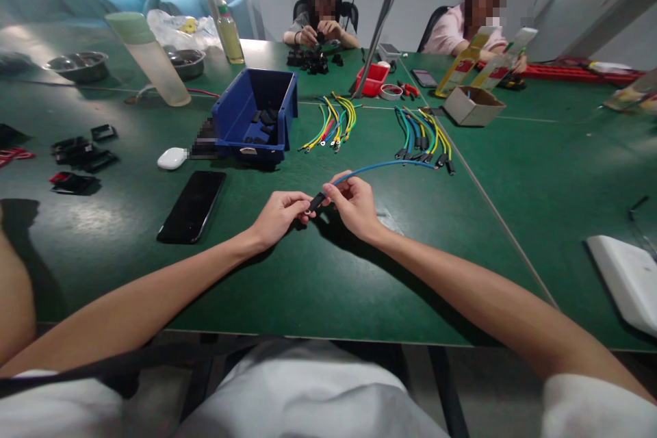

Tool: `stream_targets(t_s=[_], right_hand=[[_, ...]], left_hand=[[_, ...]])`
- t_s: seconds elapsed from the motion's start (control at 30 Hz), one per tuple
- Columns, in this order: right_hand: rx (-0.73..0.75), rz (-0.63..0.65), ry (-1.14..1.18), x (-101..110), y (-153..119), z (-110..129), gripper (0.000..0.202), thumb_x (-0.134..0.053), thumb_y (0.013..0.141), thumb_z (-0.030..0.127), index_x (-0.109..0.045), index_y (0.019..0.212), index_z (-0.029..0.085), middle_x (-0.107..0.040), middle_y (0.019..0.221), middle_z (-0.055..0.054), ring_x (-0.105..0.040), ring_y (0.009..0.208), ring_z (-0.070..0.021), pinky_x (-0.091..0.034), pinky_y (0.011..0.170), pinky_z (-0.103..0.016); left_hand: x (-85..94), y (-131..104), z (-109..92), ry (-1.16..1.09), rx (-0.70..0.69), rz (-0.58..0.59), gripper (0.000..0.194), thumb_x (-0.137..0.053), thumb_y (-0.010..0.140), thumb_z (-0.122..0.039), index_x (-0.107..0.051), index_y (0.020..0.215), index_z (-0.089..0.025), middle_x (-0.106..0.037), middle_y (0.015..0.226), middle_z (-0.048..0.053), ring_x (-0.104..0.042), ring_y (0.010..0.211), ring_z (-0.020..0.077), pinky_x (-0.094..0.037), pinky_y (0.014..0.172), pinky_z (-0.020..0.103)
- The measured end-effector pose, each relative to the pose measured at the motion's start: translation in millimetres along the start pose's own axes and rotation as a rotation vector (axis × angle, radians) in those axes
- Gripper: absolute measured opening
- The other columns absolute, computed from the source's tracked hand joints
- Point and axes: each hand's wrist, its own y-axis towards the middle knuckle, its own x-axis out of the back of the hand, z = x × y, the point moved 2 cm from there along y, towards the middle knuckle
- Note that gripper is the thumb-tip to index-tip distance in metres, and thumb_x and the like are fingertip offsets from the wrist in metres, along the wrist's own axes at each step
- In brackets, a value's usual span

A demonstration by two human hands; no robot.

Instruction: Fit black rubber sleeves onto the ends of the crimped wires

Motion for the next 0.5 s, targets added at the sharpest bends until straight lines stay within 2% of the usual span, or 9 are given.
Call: stream_targets(t_s=[0.23, 0.5], right_hand=[[0.009, -0.002, 0.009, 0.5, 0.1, -1.1, 0.031, -0.065, 0.086, 0.049, -0.059, 0.086, 0.019, -0.066, 0.065, 0.000, -0.063, 0.059, -0.0131, -0.047, 0.056, -0.025], [0.016, -0.003, -0.014, 0.6, -0.4, -1.5, 0.033, -0.065, 0.085, 0.052, -0.060, 0.085, 0.019, -0.066, 0.064, 0.000, -0.063, 0.058, -0.0137, -0.046, 0.056, -0.026]], left_hand=[[0.1, 0.0, 0.9, 0.029, -0.005, -0.008, 0.023, -0.065, 0.077, -0.035, -0.071, 0.082, -0.013, -0.068, 0.071, 0.005, -0.057, 0.059, 0.0116, -0.044, 0.057, 0.024], [-0.8, 0.0, -0.2, 0.137, -0.074, 0.001, 0.031, -0.072, 0.076, -0.044, -0.071, 0.081, -0.014, -0.067, 0.069, 0.004, -0.056, 0.058, 0.0116, -0.046, 0.058, 0.025]])
